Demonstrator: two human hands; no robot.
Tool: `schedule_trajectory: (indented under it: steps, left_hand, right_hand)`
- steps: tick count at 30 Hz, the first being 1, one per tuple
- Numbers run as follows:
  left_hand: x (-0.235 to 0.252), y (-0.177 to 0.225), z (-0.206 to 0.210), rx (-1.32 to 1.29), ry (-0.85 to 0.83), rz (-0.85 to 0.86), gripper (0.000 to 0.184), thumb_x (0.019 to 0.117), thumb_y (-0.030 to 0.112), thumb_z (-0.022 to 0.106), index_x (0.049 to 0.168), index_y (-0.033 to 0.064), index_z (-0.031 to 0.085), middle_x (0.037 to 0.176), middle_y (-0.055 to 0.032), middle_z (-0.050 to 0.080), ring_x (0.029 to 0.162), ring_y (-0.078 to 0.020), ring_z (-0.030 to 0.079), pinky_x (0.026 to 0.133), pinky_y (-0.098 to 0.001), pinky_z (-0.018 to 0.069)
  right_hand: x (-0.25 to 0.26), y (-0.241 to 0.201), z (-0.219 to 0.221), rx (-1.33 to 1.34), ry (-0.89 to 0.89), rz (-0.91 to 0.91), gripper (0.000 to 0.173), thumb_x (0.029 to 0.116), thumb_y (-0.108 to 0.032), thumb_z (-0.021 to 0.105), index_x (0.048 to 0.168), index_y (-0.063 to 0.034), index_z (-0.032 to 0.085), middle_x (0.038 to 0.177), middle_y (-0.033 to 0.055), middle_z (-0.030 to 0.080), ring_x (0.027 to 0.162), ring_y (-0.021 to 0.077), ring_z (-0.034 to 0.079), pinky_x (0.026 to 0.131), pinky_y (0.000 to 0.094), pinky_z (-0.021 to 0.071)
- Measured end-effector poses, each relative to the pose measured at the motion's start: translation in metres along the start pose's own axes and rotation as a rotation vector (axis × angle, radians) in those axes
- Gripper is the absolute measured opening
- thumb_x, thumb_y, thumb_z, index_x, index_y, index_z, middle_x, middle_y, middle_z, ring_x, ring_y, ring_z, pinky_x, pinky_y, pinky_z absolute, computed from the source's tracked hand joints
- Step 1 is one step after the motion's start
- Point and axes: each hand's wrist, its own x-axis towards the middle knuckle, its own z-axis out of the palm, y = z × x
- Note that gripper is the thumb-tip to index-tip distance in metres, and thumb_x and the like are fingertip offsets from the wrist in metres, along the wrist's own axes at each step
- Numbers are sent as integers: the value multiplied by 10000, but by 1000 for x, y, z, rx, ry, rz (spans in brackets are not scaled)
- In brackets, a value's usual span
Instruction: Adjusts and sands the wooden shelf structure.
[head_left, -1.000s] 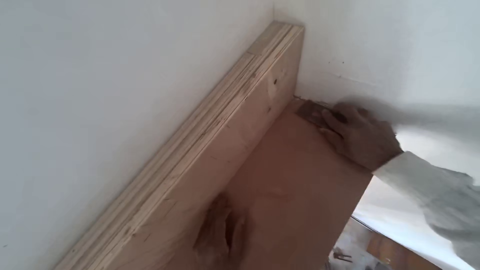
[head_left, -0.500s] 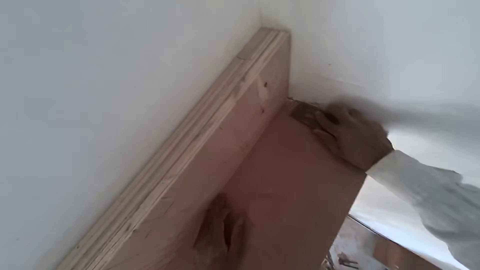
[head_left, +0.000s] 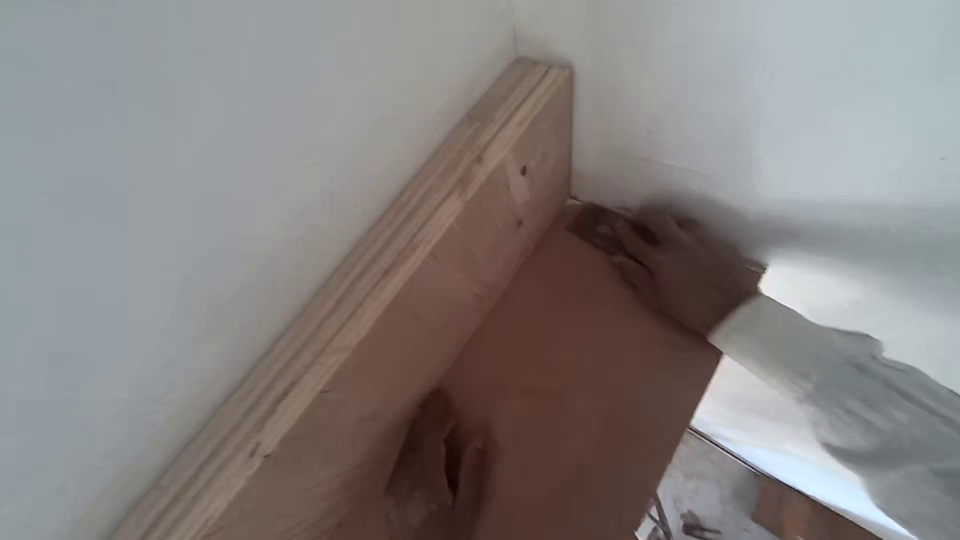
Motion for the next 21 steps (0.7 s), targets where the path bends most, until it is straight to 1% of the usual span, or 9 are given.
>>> schedule_trajectory:
  steps: [1, 2, 6, 11, 13, 16, 18, 19, 21]
  left_hand:
    - [1, -1, -1, 6, 6, -14, 511, 1005, 429, 556, 1106, -47, 712, 1292, -236, 677, 1205, -307, 673, 1016, -384, 541]
    - [0, -1, 0, 4, -1, -18, 512, 1005, 433, 556, 1102, -45, 715, 1300, -232, 675, 1230, -310, 660, 1032, -389, 530]
    - [-5, 3, 2, 7, -30, 7, 506, 999, 402, 558, 1120, -65, 709, 1296, -254, 671, 1178, -336, 688, 983, -415, 561]
    - [-2, 0, 1, -19, -15, 3, 500, 996, 422, 572, 1084, -52, 707, 1302, -234, 673, 1231, -298, 661, 1026, -385, 536]
    - [-3, 1, 1, -25, -19, 6, 521, 999, 432, 553, 1096, -57, 704, 1301, -243, 672, 1225, -306, 665, 1008, -388, 546]
    - [0, 4, -2, -20, -23, 13, 490, 1011, 401, 543, 1072, -59, 701, 1276, -256, 677, 1181, -314, 682, 977, -384, 554]
    - [5, 7, -6, -32, -26, 28, 458, 1019, 339, 554, 1075, -91, 701, 1229, -281, 692, 1144, -353, 699, 954, -419, 563]
    - [5, 8, -5, -37, -15, 33, 441, 1003, 321, 567, 1063, -92, 709, 1221, -274, 699, 1146, -353, 702, 962, -415, 561]
    - [-3, 0, 1, -23, 7, 41, 452, 1008, 396, 564, 1060, -30, 705, 1276, -219, 692, 1205, -285, 677, 1028, -368, 532]
  right_hand:
    - [22, 30, 36, -47, 230, -164, 438, 1065, -306, 515, 1386, -26, 614, 1316, 278, 598, 1110, 505, 615, 833, 621, 532]
    - [40, 44, 55, -47, 330, -252, 459, 1056, -343, 520, 1380, -34, 622, 1291, 289, 599, 1044, 528, 630, 761, 646, 534]
    - [43, 57, 56, -55, 267, -288, 492, 1070, -369, 488, 1438, -54, 571, 1373, 274, 557, 1119, 532, 605, 818, 649, 529]
    - [44, 50, 57, -31, 308, -268, 460, 1062, -366, 508, 1418, -88, 601, 1343, 267, 586, 1108, 520, 621, 812, 661, 528]
    - [51, 50, 57, -43, 293, -284, 459, 1059, -370, 511, 1409, -88, 607, 1329, 260, 583, 1110, 509, 621, 771, 639, 533]
    - [38, 54, 52, -35, 292, -290, 460, 1061, -346, 517, 1415, -65, 598, 1346, 261, 577, 1107, 510, 621, 805, 639, 538]
    - [26, 55, 54, -29, 312, -254, 463, 1057, -355, 527, 1416, -72, 604, 1340, 263, 581, 1068, 528, 623, 735, 652, 529]
    - [26, 55, 56, -22, 318, -235, 473, 1056, -374, 530, 1418, -78, 606, 1343, 268, 581, 1074, 543, 612, 724, 665, 512]
    - [39, 50, 58, -25, 319, -241, 461, 1054, -369, 534, 1405, -81, 613, 1340, 272, 584, 1104, 545, 606, 777, 672, 519]
